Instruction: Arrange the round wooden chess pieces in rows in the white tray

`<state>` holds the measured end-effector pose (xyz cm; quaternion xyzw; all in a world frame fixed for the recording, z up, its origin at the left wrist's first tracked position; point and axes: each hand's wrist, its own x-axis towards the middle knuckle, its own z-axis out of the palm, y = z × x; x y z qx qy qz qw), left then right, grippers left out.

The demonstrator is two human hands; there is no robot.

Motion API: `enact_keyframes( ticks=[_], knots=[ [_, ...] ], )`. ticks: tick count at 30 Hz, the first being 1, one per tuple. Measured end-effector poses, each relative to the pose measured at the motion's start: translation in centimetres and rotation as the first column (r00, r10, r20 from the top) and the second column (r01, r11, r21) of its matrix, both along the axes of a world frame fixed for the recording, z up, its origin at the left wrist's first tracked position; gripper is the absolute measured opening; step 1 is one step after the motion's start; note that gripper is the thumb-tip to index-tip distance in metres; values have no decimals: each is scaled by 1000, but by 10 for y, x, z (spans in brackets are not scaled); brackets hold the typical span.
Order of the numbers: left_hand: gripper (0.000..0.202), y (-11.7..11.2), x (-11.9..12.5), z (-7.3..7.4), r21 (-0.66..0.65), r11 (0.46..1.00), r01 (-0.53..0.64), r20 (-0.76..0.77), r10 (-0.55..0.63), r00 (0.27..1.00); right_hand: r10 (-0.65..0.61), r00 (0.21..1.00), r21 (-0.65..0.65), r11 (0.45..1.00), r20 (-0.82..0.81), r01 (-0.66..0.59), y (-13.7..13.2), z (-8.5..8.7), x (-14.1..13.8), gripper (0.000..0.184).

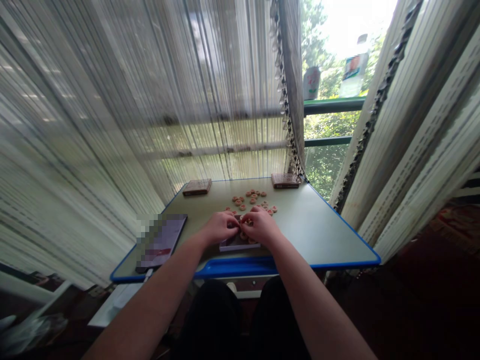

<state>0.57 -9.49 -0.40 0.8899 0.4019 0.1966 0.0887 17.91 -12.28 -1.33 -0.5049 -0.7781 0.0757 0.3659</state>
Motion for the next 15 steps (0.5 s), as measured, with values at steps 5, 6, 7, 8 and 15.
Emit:
enact_keyframes(
  ticks=[5, 6, 7, 8, 15],
  knots=[
    [21, 3, 0, -3, -23, 1000, 7, 30, -6, 1000, 21, 1000, -9, 1000, -5, -21, 0, 0, 0, 13],
    [21, 4, 0, -4, -28, 1000, 9, 35, -8, 999, 23, 1000, -14, 1000, -6, -23, 0, 0, 0, 13],
    [21, 4, 0, -4, -32, 999, 12, 41, -11, 999, 24, 1000, -18, 1000, -7, -24, 0, 0, 0, 13],
    [21, 4, 1, -3, -35, 999, 16, 47, -14, 999, 23, 1000, -21, 999, -8, -24, 0, 0, 0, 13],
    [23, 0, 3, 1, -81, 997, -3, 38, 6, 999, 27, 1000, -11, 1000, -14, -27, 1, 0, 1, 11]
  ],
)
